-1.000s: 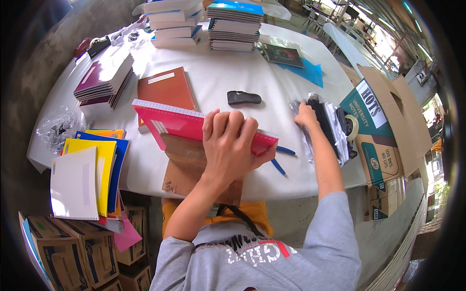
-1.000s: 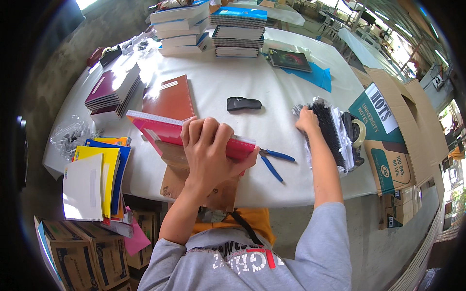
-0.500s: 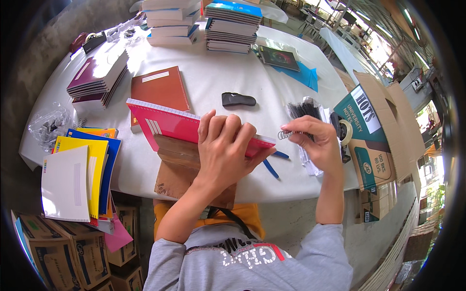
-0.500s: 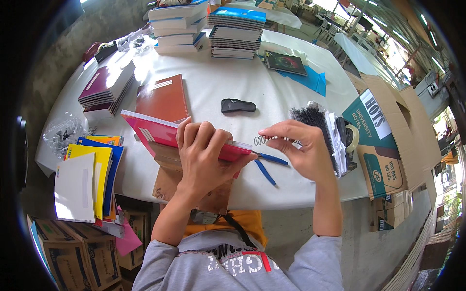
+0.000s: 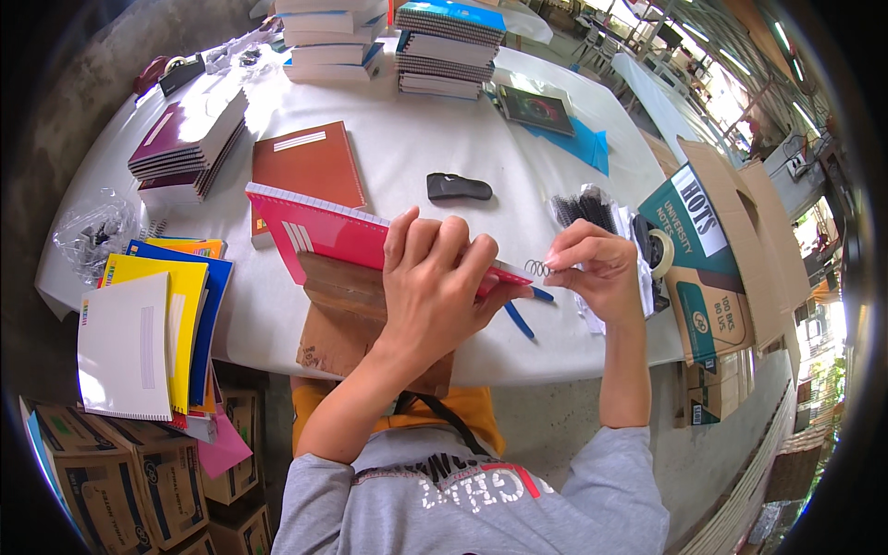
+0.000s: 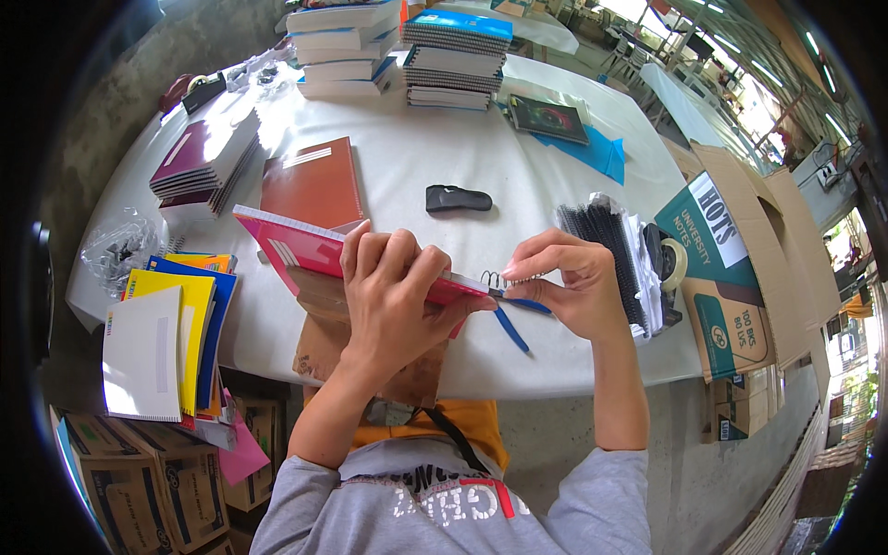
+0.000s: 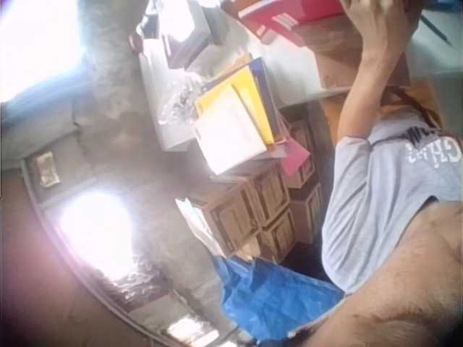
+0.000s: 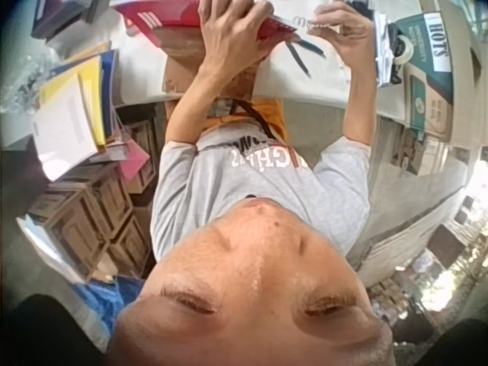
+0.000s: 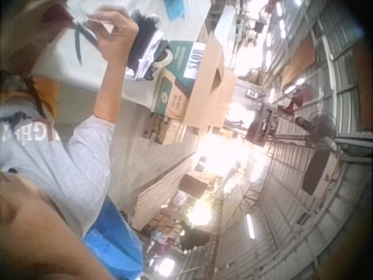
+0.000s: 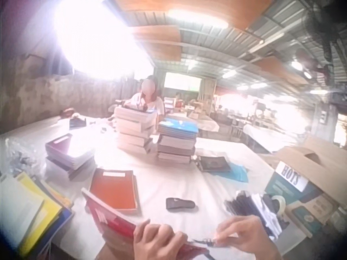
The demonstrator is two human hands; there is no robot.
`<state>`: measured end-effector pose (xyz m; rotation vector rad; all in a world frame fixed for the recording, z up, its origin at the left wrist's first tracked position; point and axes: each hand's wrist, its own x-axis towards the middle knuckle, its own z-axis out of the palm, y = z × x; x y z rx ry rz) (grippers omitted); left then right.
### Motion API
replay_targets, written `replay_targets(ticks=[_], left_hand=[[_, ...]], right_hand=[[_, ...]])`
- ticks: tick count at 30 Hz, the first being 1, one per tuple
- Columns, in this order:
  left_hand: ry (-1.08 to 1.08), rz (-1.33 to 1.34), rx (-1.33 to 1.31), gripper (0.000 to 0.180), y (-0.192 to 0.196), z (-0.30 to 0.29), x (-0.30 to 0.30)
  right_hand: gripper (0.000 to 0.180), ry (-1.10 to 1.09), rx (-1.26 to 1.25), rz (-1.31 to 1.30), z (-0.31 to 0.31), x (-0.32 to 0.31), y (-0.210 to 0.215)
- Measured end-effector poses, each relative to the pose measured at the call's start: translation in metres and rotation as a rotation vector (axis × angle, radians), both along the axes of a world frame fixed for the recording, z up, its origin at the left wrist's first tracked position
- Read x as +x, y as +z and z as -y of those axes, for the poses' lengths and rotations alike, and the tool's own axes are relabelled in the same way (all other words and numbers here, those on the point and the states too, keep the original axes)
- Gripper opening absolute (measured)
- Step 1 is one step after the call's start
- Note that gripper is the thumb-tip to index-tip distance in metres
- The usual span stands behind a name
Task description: The person binds notebooks by threading a plastic coil through the pre-punched holes of different colored notebook covers and paper stacks, using a hand-tool to crimp the ends of the coil.
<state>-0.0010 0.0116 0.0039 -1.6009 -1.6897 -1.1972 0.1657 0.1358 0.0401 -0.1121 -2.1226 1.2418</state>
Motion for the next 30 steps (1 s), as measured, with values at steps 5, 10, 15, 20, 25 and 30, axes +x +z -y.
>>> replay_targets(ticks=[5,10,15,20,25,30], left_hand=[[-0.016,0.023,-0.065,0.041,0.005,0.005,0.001],[-0.034,0.030,-0.064,0.040,0.007,0.008,0.001],[-0.035,0.037,-0.091,0.043,0.009,0.004,0.000],[0.037,0.074,-0.018,0.049,0.006,0.009,-0.014],[0.031,0.079,-0.010,0.048,0.006,0.011,-0.015],[0.018,0.090,0.013,0.050,0.005,0.011,-0.021]], right_hand=[[0.029,0.005,0.035,0.020,0.000,-0.008,-0.001],[0.029,0.104,0.188,0.052,-0.010,-0.004,0.006],[0.024,0.110,-0.004,0.327,-0.006,0.009,0.026],[0.036,-0.044,-0.239,0.415,0.027,0.004,0.030],[0.031,-0.257,0.332,0.173,0.033,0.003,0.015],[0.024,-0.071,0.224,0.386,0.014,-0.003,0.037]])
